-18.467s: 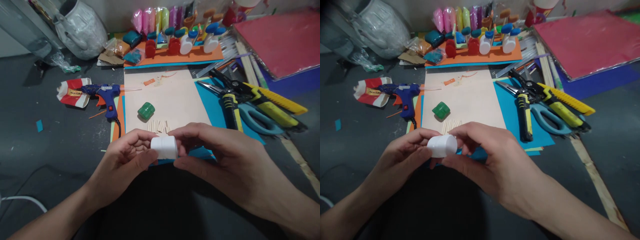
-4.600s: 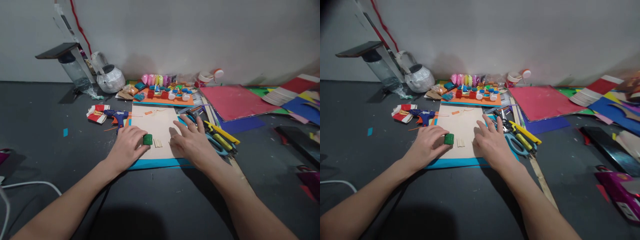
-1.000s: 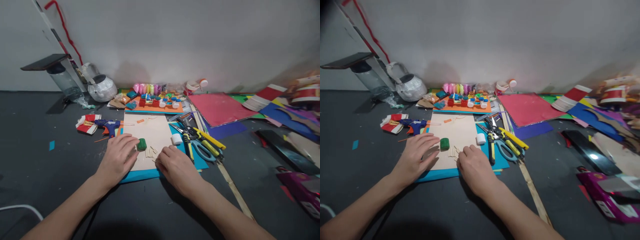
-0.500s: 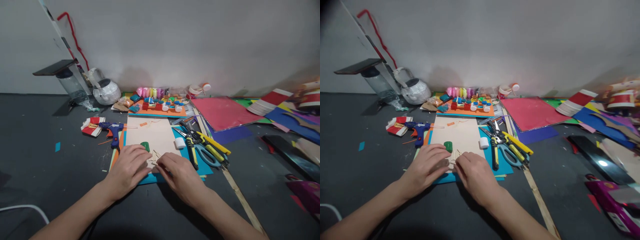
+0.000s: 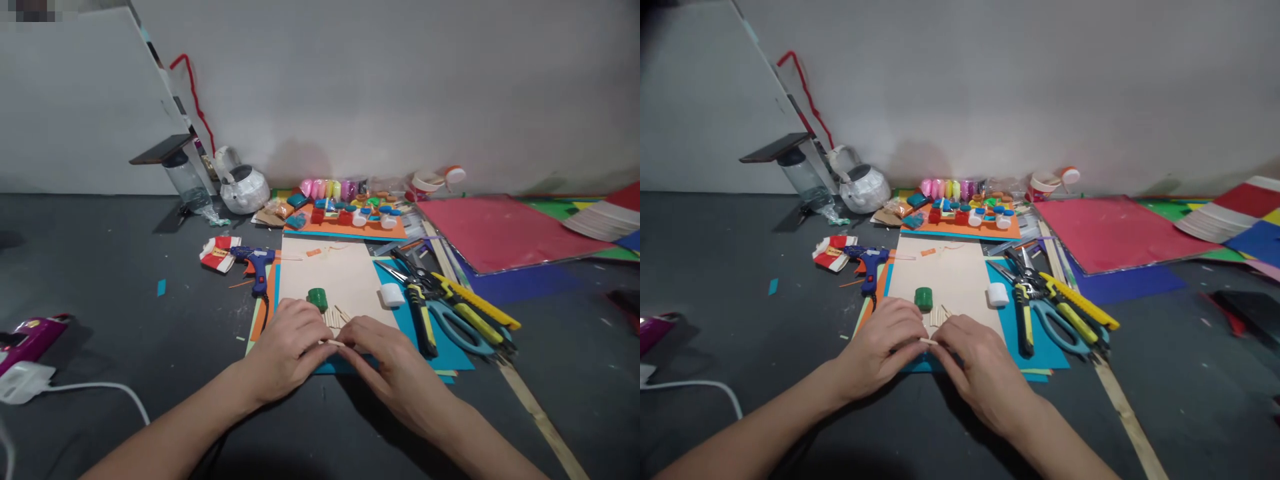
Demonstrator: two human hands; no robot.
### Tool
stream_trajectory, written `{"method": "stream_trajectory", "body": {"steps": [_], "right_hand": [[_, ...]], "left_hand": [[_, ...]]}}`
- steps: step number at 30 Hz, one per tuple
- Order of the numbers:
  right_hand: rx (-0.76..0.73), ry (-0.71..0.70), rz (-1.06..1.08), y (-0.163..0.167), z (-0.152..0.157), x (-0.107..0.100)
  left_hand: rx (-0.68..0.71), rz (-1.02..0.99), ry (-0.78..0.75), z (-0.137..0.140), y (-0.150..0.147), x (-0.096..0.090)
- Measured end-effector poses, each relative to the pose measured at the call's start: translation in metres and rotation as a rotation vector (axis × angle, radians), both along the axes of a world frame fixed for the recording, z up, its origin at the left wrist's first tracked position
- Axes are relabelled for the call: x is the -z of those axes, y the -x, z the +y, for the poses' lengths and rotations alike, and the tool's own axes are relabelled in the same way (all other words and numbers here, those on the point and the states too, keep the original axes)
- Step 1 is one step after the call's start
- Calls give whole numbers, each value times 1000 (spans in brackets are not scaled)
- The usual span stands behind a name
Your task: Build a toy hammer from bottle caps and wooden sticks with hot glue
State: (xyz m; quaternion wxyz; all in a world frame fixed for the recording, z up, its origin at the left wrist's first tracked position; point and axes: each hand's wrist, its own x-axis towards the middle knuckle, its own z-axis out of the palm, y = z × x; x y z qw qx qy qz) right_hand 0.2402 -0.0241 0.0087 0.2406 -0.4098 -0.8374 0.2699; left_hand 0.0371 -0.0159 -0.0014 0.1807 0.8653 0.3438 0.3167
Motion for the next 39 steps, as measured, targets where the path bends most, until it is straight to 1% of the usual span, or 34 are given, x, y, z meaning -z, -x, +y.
{"method": "stream_trajectory", "body": {"steps": [8,16,19,22,25,30,34,37,39], "right_hand": [[13,124,68,0,-1,3],[87,226,125,-4,3,2],[85,255,171,-4,4,0],[74,259,198,-4,5,-1],[97,236,193,-3,5,-1],[97,266,187,-2,4,-2],[96,264,192,-3,5,-2],[133,259,191,-5,6,-3],[147,323,252,-3,6,-3]], "left_hand": [[0,8,-5,0,0,-3],[-51,-82,35,1,2,-4],[-56,-107,58,2,2,-3],[-47,-125,65,2,3,-1],[-53,-140,65,3,3,1],[-44,-108,77,2,2,-1],[-36,-129,85,1,2,-3],[-74,-175,111,1,2,-4],[-123,-213,133,2,1,-3]]}}
